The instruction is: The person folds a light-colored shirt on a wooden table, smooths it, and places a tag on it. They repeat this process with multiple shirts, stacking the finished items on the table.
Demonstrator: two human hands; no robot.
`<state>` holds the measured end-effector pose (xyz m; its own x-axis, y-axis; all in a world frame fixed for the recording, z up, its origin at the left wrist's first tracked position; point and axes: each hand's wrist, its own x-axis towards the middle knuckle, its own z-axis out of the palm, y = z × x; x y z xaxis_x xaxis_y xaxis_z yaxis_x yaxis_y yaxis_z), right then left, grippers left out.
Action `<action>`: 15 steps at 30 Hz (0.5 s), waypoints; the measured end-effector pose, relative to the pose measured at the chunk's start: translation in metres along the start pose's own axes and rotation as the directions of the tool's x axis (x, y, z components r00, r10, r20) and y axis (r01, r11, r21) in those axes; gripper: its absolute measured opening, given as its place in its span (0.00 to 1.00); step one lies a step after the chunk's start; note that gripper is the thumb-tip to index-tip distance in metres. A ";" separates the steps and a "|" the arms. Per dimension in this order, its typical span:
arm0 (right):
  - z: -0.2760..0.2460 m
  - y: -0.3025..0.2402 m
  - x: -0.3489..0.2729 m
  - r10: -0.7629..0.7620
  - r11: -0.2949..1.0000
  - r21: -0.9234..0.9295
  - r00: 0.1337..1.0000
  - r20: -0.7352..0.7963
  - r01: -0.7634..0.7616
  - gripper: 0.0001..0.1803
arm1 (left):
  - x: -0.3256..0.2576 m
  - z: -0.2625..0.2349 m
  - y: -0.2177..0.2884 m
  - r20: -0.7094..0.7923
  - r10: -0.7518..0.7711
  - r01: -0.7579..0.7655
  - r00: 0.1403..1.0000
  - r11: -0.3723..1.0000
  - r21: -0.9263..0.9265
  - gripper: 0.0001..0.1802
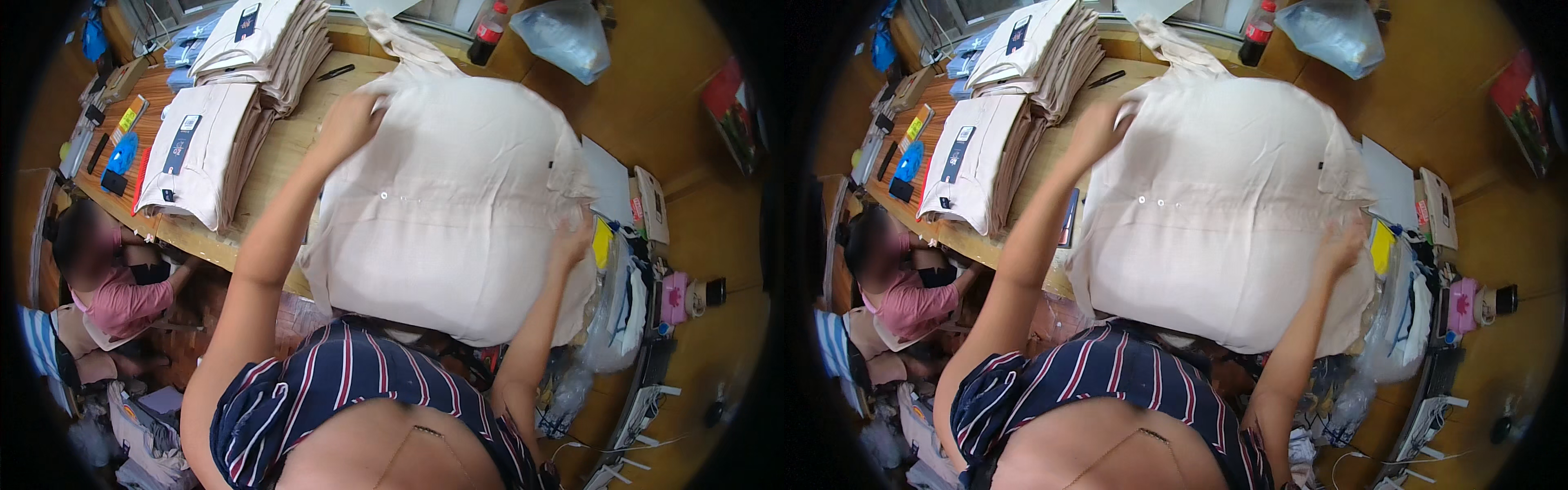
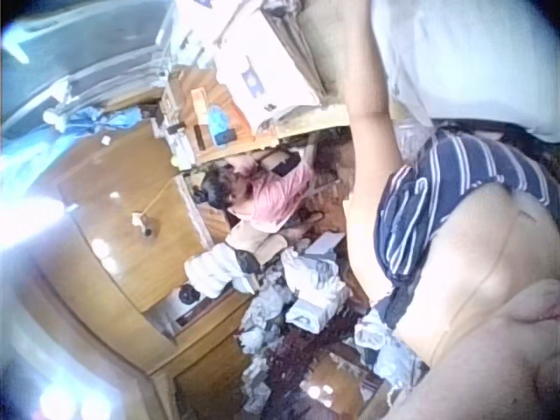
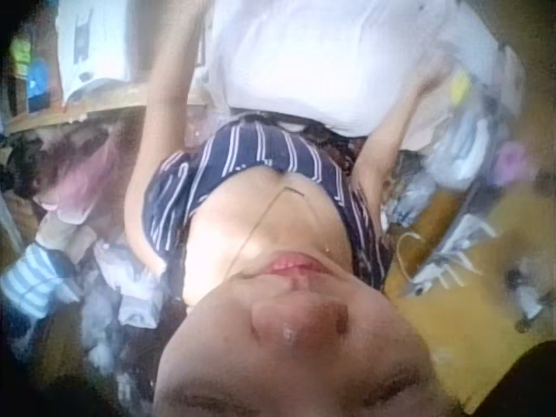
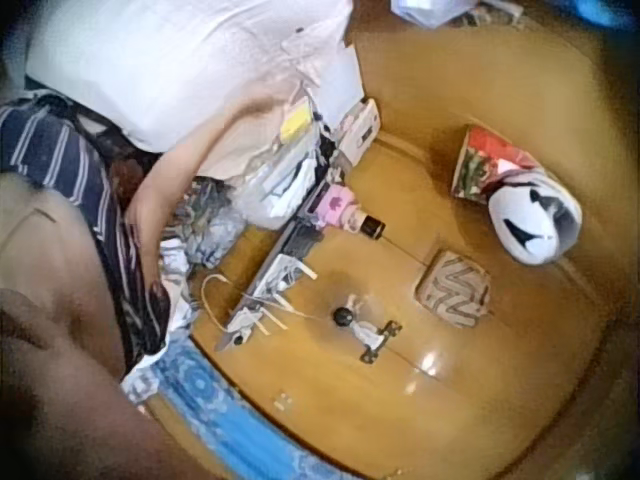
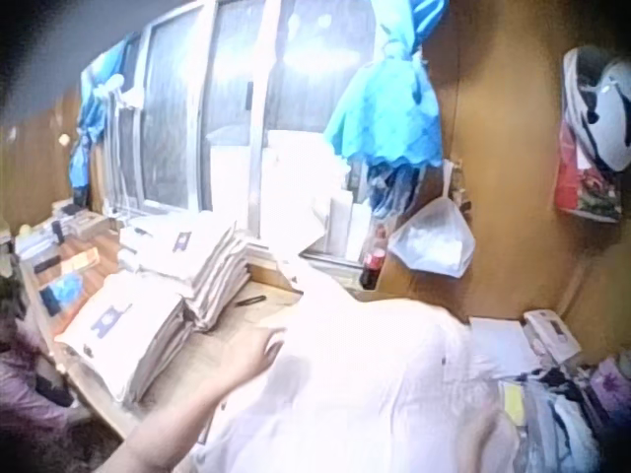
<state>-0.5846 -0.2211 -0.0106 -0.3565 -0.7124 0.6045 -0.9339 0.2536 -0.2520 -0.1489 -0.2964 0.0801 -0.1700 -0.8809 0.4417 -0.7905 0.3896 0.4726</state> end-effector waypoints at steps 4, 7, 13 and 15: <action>0.032 -0.032 -0.075 0.169 0.911 -0.411 0.874 0.456 0.038 0.32 | -0.116 0.061 -0.078 0.259 -0.410 0.254 0.875 0.843 0.475 0.27; 0.043 -0.001 -0.055 0.244 0.906 -0.419 0.875 0.419 -0.052 0.30 | -0.107 0.061 -0.097 0.239 -0.242 0.119 0.940 0.892 0.437 0.27; 0.009 -0.061 -0.010 0.374 0.839 -0.532 0.584 0.721 0.119 0.22 | -0.078 0.058 -0.095 0.007 -0.125 0.102 0.992 0.838 0.536 0.20; 0.018 -0.057 -0.019 -0.014 0.968 -0.160 0.680 0.733 0.193 0.18 | -0.090 0.049 -0.066 0.153 -0.386 0.299 0.909 0.864 0.404 0.16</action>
<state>-0.5242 -0.2335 -0.0217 -0.2097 -0.9677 -0.1398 -0.9771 0.2127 -0.0069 -0.1098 -0.2565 -0.0280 0.0606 -0.9929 0.1021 -0.9720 -0.0354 0.2324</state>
